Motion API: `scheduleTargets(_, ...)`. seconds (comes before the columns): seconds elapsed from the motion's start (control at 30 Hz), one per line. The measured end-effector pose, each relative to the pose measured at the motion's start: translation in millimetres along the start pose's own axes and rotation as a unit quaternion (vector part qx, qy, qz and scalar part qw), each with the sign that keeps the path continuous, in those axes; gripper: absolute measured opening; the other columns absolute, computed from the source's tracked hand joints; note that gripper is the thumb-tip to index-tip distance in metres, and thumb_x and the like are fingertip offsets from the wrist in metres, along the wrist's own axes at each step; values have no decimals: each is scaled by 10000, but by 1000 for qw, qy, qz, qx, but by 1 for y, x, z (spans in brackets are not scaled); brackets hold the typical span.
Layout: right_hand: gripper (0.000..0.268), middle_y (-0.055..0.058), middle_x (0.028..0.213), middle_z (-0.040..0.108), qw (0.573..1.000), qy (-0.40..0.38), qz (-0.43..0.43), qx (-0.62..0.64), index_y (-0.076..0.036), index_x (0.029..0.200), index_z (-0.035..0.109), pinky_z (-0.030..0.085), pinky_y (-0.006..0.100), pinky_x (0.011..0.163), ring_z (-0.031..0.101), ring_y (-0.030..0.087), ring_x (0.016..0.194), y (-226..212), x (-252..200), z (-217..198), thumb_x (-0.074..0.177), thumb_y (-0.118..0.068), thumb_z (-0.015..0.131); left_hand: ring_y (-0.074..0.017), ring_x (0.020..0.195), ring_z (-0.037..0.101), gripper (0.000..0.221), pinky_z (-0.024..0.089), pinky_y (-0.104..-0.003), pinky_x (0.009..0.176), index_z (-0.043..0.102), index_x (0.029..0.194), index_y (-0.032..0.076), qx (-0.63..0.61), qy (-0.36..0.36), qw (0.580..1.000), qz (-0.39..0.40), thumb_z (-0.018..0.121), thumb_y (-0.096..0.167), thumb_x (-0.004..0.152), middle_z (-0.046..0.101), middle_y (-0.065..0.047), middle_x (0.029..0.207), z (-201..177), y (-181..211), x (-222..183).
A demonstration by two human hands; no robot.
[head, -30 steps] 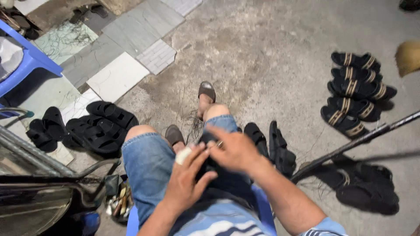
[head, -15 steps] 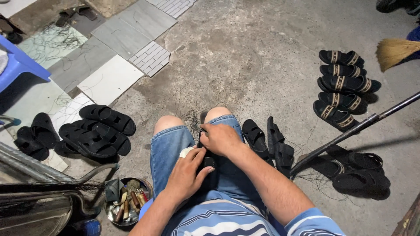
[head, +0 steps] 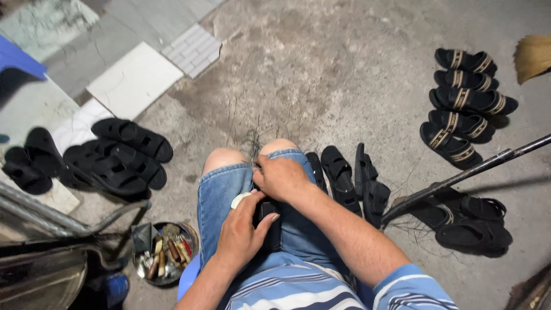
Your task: The person stitches the outer edge of a black sandal using a needle and thread, pulling the thread tight after each manual stitch while holding the footwear on their lap.
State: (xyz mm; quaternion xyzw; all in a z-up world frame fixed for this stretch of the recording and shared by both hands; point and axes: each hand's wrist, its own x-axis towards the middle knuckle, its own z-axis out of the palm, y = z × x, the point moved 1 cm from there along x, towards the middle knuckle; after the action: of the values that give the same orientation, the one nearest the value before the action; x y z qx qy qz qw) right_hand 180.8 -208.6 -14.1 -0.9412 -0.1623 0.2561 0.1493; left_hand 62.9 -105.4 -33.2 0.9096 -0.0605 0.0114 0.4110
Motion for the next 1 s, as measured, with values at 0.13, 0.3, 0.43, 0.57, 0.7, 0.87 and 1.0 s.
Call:
scheduleTargets(0.13, 511, 125, 1118, 619, 995, -20, -23, 98, -199, 1157, 578, 425, 395, 833, 556, 321, 1055, 0, -20, -30, 816, -547, 422, -282, 1070, 568, 570, 427, -384, 894, 407, 1311, 73, -44, 13, 999, 5, 597, 331, 840, 582, -121, 1184, -7, -7, 3)
scheduleTargets(0.3, 430, 303, 1017, 601, 981, 16, -16, 192, -176, 1321, 465, 500, 552, 746, 568, 481, 958, 30, -54, -64, 907, -263, 386, -263, 1128, 557, 581, 466, -378, 874, 450, 1328, 111, -70, 56, 995, 53, 654, 306, 821, 622, -42, 1109, -6, -15, 4)
scheduleTargets(0.43, 354, 232, 961, 636, 977, 44, -152, 142, -46, 1185, 596, 522, 471, 693, 628, 386, 862, 49, -67, -56, 921, -185, 407, -277, 1118, 561, 621, 467, -402, 855, 413, 1361, 132, -97, 56, 992, 55, 666, 297, 819, 617, -36, 1099, -1, -22, 8)
scheduleTargets(0.57, 268, 119, 915, 690, 965, 63, -230, 109, -90, 1071, 674, 536, 388, 599, 663, 292, 761, 41, -77, -51, 820, -96, 580, -281, 1111, 566, 585, 457, -397, 852, 428, 1348, 111, -82, 43, 993, 66, 657, 258, 830, 608, -59, 1084, -3, -17, 9)
scheduleTargets(0.7, 249, 87, 915, 694, 963, 41, -257, 72, -145, 993, 703, 536, 387, 610, 665, 300, 775, 44, -74, -49, 760, -89, 633, -327, 966, 600, 551, 456, -408, 790, 455, 1330, 98, -106, 21, 992, 65, 655, 225, 833, 601, -98, 983, -6, -15, 10)
scheduleTargets(0.87, 215, 79, 879, 702, 964, 41, -253, 70, -133, 937, 727, 532, 346, 575, 665, 260, 720, 40, -67, -55, 750, -67, 646, -314, 842, 592, 536, 439, -399, 751, 488, 1313, 139, -120, -1, 992, 36, 665, 221, 814, 573, -74, 876, -9, -11, 17)
scheduleTargets(1.0, 226, 72, 866, 696, 964, 45, -256, 60, -132, 937, 728, 518, 336, 549, 655, 252, 696, 45, -62, -55, 741, -60, 644, -307, 777, 572, 530, 413, -398, 731, 498, 1309, 163, -118, -30, 992, 9, 660, 224, 807, 541, -59, 811, -13, -7, 21)
